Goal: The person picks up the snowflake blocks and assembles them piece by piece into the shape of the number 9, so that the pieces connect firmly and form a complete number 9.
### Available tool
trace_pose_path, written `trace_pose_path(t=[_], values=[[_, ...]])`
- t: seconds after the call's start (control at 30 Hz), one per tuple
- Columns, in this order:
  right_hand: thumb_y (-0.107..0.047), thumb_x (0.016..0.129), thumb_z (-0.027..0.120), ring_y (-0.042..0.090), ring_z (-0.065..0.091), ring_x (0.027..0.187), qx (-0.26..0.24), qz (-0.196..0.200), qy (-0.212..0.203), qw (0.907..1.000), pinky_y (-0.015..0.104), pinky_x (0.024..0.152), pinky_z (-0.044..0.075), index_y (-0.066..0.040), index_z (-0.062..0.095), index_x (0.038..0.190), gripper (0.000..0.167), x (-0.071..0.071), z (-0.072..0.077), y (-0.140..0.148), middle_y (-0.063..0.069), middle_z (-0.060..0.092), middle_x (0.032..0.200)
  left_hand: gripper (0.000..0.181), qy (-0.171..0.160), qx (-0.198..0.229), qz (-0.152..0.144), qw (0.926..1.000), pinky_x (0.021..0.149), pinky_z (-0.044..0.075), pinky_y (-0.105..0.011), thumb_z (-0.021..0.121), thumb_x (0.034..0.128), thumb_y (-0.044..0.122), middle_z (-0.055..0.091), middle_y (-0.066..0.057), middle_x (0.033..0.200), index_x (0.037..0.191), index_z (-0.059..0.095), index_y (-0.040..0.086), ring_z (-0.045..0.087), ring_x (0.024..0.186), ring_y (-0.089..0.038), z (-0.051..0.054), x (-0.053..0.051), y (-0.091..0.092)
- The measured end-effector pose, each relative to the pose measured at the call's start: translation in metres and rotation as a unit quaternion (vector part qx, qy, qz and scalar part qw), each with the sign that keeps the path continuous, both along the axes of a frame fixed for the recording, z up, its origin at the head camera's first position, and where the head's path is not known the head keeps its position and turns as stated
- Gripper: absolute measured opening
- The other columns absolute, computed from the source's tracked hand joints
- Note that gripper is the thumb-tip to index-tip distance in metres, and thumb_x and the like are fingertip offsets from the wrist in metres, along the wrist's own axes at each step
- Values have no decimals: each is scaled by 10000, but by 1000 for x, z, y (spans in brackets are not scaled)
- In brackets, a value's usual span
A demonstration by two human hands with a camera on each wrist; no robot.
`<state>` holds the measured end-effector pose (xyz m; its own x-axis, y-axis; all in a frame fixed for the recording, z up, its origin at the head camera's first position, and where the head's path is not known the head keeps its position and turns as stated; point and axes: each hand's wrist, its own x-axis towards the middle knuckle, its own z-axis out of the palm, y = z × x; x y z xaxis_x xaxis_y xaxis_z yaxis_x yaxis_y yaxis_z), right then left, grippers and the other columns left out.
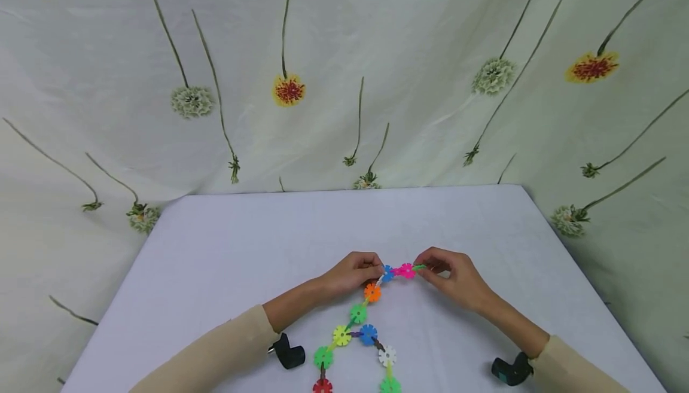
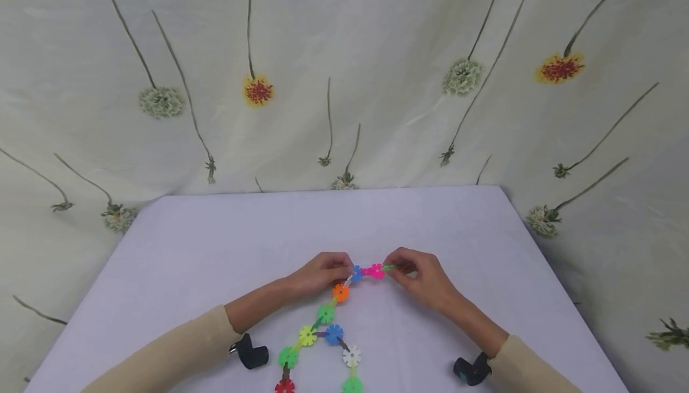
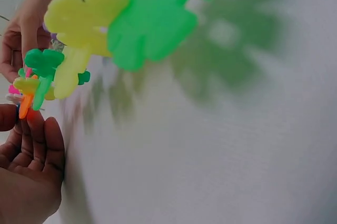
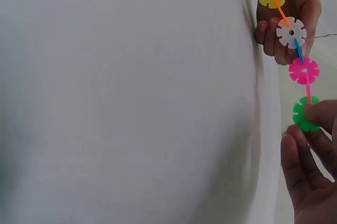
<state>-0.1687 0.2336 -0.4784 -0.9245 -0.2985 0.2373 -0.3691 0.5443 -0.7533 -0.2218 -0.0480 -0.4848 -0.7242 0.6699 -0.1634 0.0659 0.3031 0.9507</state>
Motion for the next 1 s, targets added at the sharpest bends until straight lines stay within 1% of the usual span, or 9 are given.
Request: trace_pose_path(t=[0.17, 0.27, 0.4, 0.47, 0.53, 0.63, 0.73, 0.87, 1.0], values=[[-133, 985, 762, 257, 685, 1114, 44, 532, -234, 9983, 289, 869, 576, -114, 696, 1312, 333, -9, 15, -3, 82, 750, 1263, 230, -111, -100, -75, 9999, 763, 464, -216, 567, 1105, 192, 575, 36, 827, 1079, 667, -14, 530, 761, -98, 2, -3, -4], [-237, 1035, 718, 247, 676, 1156, 181, 812, -555, 9950, 298, 906, 561, -124, 702, 1312, 300, -19, 25, -12, 59, 757, 1248, 229, -159, -39, -159, 9997, 770, 476, -219, 570, 1109, 199, 590, 36, 826, 1073, 659, -10, 543, 763, -105, 4, -5, -4], [-327, 1070, 664, 147, 688, 1040, 415, 1369, -1191, 9825, 279, 887, 556, -169, 749, 1207, 226, -33, 31, -25, 7, 782, 1115, 229, -288, 119, -267, 9992, 767, 479, -210, 585, 1106, 205, 606, 53, 825, 1081, 660, -10, 546, 768, -94, 8, -5, -2], [-315, 1076, 653, 125, 675, 958, 375, 1635, -1526, 9739, 260, 851, 546, -171, 756, 1140, 188, -38, 30, -29, 35, 783, 1042, 232, -392, 227, -264, 9986, 771, 500, -200, 590, 1105, 200, 627, 61, 834, 1096, 665, -19, 563, 776, -83, 9, -4, -1], [-271, 1070, 659, 133, 654, 889, 272, 1811, -1724, 9679, 247, 806, 528, -146, 754, 1074, 157, -42, 29, -31, 102, 776, 974, 232, -409, 313, -231, 9984, 780, 526, -191, 597, 1105, 201, 658, 67, 858, 1110, 675, -17, 592, 789, -77, 9, -4, -1], [-231, 1060, 666, 169, 651, 868, 98, 1786, -1857, 9662, 233, 794, 515, -109, 742, 1030, 146, -44, 28, -32, 160, 760, 939, 230, -345, 359, -255, 9984, 825, 575, -203, 602, 1104, 204, 704, 48, 919, 1140, 684, -9, 643, 828, -84, 8, -2, -9], [-222, 1059, 664, 248, 658, 881, -35, 1638, -1896, 9681, 237, 788, 515, -84, 734, 1029, 157, -44, 28, -31, 182, 748, 945, 233, -229, 197, -396, 9988, 851, 592, -221, 605, 1105, 215, 731, -19, 954, 1155, 687, 3, 665, 844, -110, 9, 2, -25], [-246, 1061, 664, 324, 671, 918, -65, 1441, -1995, 9692, 265, 797, 530, -70, 733, 1047, 190, -44, 30, -27, 186, 753, 976, 214, -122, -367, -772, 9963, 826, 591, -230, 620, 1092, 214, 741, -110, 934, 1127, 700, 19, 669, 819, -133, 15, 16, -50], [-255, 1057, 671, 301, 701, 943, -9, 1286, -2096, 9693, 307, 830, 566, -65, 730, 1056, 199, -42, 29, -21, 173, 770, 1001, 152, 256, -1044, -1173, 9873, 793, 545, -205, 648, 1059, 215, 750, -82, 863, 1050, 747, 100, 658, 771, -84, 25, 32, -65]])
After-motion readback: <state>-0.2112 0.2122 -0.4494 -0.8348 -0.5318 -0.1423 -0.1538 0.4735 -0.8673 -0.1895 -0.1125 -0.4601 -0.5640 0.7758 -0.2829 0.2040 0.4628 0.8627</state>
